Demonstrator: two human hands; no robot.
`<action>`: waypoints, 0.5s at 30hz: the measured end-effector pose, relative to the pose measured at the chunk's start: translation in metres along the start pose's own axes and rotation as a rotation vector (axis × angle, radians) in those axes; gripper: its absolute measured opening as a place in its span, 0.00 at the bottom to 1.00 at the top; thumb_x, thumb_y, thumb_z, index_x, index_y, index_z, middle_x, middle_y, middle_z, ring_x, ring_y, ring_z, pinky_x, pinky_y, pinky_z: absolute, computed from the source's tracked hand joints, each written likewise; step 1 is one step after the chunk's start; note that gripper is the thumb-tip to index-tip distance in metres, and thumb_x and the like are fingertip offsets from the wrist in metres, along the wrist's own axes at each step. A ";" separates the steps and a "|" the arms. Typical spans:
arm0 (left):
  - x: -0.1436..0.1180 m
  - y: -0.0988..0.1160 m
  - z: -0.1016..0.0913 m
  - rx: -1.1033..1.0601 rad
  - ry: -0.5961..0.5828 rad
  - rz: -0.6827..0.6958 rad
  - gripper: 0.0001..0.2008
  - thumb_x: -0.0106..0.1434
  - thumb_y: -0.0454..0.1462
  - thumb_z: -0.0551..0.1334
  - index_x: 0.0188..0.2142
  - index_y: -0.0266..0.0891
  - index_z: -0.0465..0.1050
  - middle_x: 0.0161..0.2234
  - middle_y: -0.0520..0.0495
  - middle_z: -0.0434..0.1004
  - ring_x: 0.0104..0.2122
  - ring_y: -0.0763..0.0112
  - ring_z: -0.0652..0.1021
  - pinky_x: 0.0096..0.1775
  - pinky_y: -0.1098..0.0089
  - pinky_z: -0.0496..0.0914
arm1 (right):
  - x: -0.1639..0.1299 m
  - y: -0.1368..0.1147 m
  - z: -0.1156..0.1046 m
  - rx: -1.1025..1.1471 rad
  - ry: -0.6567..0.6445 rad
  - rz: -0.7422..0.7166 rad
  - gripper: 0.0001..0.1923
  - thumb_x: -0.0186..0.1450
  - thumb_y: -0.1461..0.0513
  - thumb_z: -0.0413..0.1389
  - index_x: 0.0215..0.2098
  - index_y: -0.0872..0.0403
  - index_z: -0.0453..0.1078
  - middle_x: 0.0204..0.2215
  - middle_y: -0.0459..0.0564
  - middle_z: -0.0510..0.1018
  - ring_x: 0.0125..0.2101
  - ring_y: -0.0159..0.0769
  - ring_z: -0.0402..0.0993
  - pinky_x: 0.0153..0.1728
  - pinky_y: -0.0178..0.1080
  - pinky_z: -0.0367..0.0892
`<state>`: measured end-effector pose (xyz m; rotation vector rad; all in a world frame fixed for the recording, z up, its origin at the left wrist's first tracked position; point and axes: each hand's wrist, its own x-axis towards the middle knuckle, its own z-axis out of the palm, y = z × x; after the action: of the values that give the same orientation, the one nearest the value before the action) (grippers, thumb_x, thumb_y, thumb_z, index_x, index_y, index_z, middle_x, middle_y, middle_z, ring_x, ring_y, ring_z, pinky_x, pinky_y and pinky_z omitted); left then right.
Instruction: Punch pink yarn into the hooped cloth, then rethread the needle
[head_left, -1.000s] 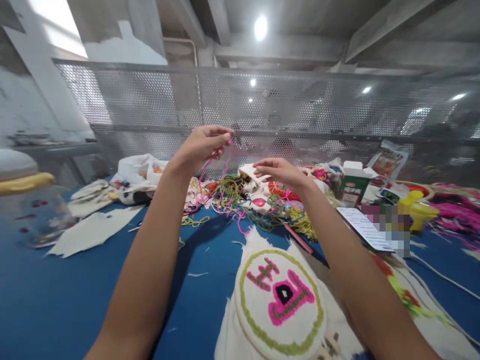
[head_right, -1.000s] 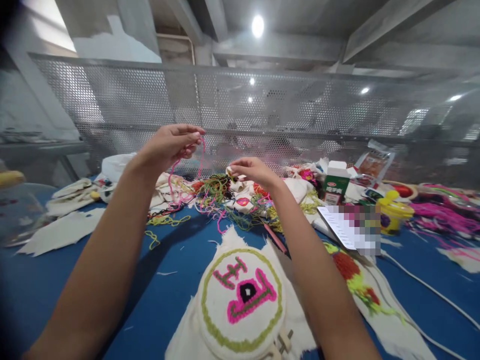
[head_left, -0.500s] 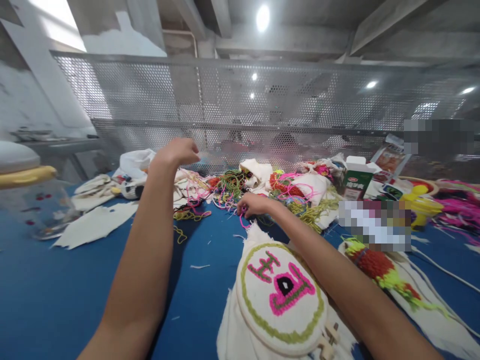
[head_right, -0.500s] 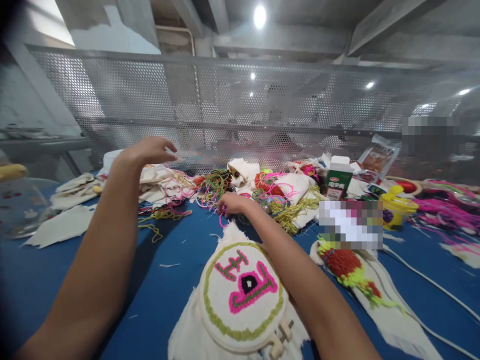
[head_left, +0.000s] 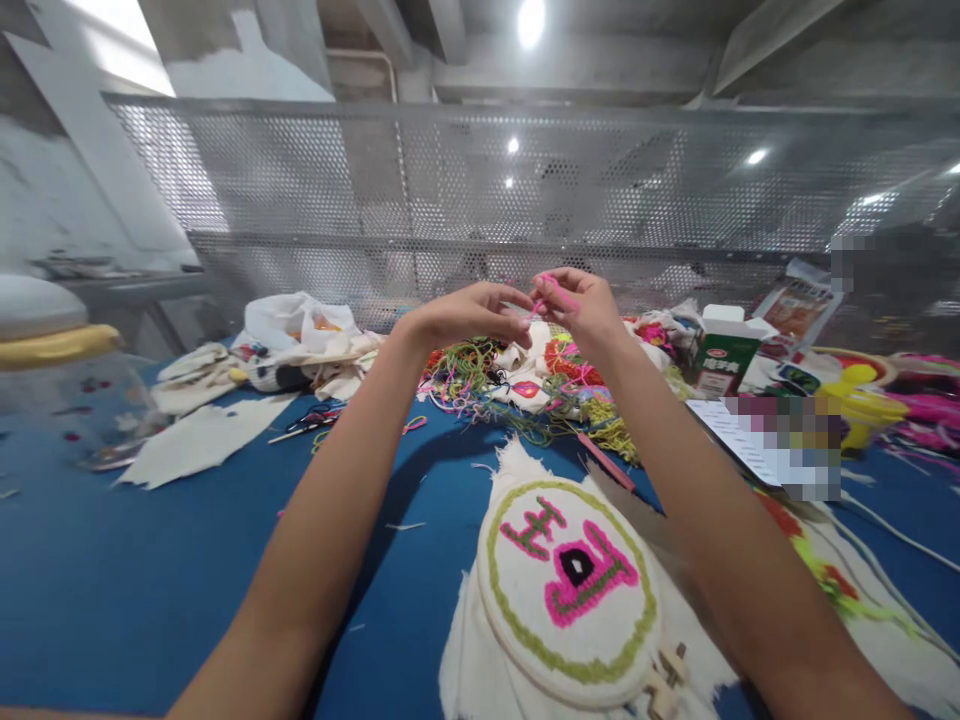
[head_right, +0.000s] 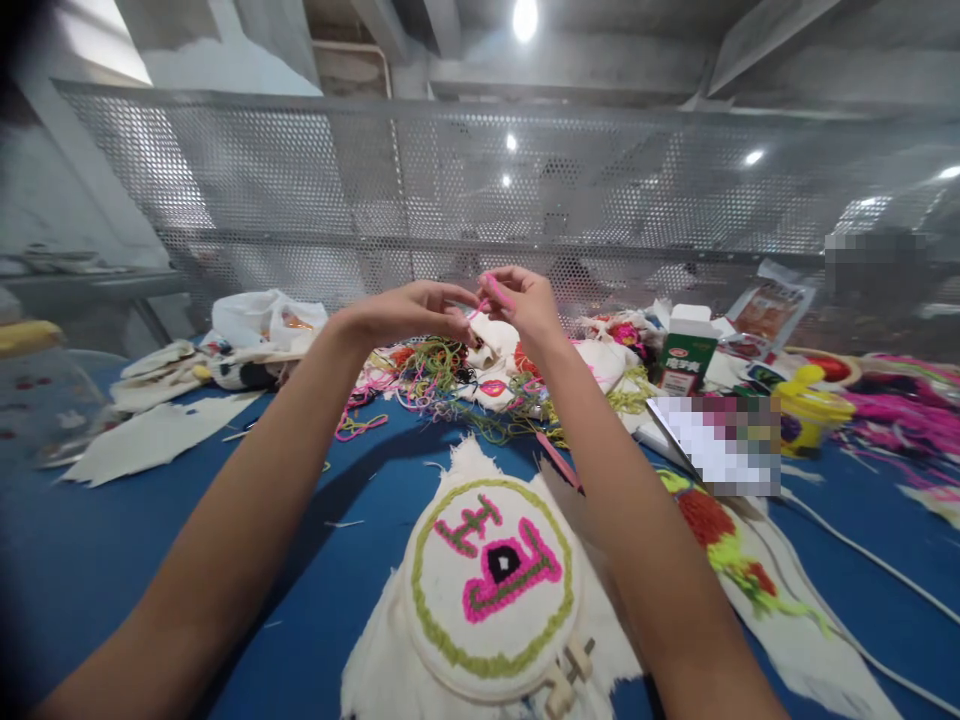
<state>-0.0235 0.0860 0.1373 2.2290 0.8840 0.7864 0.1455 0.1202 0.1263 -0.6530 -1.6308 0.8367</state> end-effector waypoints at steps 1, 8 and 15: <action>0.000 -0.002 -0.002 0.034 0.006 -0.056 0.17 0.59 0.36 0.57 0.49 0.39 0.66 0.36 0.45 0.78 0.36 0.71 0.77 0.36 0.72 0.69 | 0.000 0.001 -0.003 -0.059 -0.009 0.011 0.05 0.57 0.62 0.55 0.30 0.56 0.67 0.25 0.46 0.73 0.21 0.24 0.67 0.25 0.31 0.65; -0.017 -0.066 -0.029 0.295 -0.007 -0.571 0.10 0.61 0.38 0.57 0.40 0.34 0.69 0.35 0.47 0.74 0.31 0.72 0.75 0.32 0.67 0.71 | -0.003 0.019 -0.005 -0.590 -0.667 0.198 0.02 0.50 0.68 0.58 0.20 0.57 0.71 0.15 0.46 0.72 0.18 0.27 0.67 0.20 0.31 0.63; -0.025 -0.130 0.010 0.381 0.105 -0.712 0.15 0.61 0.39 0.57 0.47 0.37 0.65 0.46 0.45 0.69 0.41 0.64 0.73 0.40 0.60 0.70 | -0.009 0.011 0.002 -0.660 -1.087 0.373 0.19 0.50 0.60 0.60 0.41 0.55 0.72 0.25 0.48 0.78 0.24 0.30 0.73 0.23 0.32 0.65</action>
<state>-0.0810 0.1414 0.0316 1.9421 1.8589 0.4132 0.1453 0.1187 0.1119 -1.0793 -2.8960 0.9925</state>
